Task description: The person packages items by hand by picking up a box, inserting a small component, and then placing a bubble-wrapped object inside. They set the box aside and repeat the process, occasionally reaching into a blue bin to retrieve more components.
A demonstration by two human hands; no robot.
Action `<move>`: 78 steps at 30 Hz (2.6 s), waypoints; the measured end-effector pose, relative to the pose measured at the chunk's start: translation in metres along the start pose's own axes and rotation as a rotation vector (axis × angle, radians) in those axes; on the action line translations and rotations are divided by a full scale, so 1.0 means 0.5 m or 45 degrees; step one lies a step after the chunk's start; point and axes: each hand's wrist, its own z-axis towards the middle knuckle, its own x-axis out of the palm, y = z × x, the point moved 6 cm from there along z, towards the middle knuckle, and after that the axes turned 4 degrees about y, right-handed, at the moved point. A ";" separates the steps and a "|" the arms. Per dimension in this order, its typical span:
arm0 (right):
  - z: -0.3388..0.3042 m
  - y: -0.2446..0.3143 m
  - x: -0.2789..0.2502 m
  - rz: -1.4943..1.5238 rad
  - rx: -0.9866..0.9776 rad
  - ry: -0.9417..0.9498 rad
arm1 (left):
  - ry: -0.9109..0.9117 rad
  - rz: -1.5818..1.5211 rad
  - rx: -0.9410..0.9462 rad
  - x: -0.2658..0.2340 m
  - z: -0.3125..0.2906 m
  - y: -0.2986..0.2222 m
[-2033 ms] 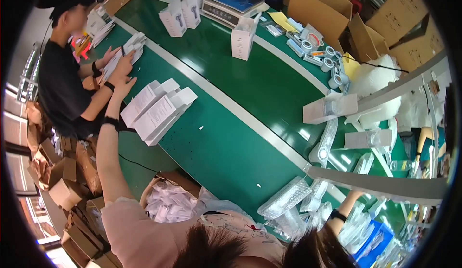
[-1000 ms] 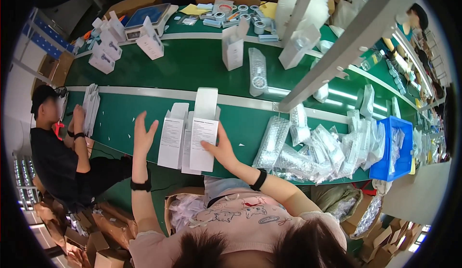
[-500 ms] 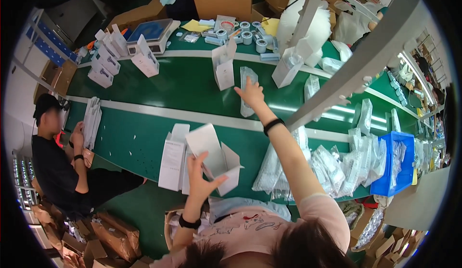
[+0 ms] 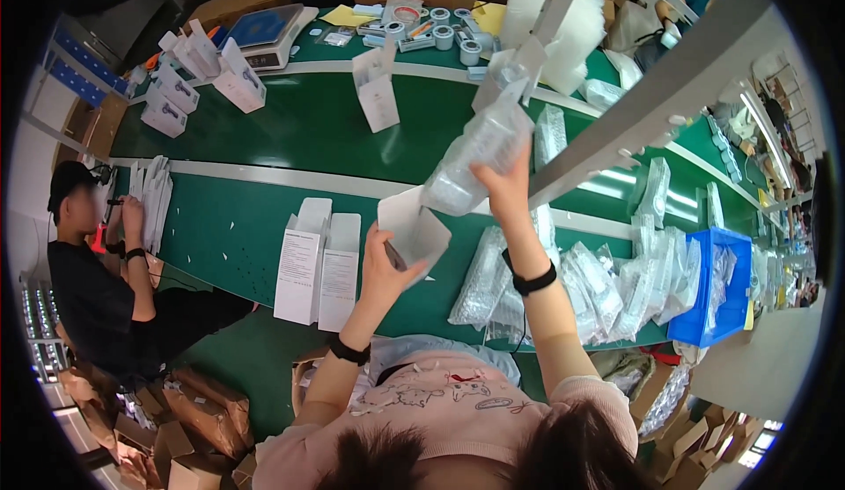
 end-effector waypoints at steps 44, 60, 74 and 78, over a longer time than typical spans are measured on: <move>-0.225 0.087 0.034 -1.408 -0.343 0.344 | -0.031 -0.309 0.298 0.117 -0.041 -0.028; 0.088 -0.057 -0.386 -1.764 -0.565 0.155 | -0.154 -0.428 0.243 0.128 -0.090 0.074; 0.145 -0.456 -0.400 -1.770 -0.576 1.133 | -0.299 -0.290 0.207 0.125 -0.115 0.087; 0.110 -0.287 -0.483 -2.278 -0.243 1.453 | -0.350 -0.269 0.123 0.113 -0.136 0.121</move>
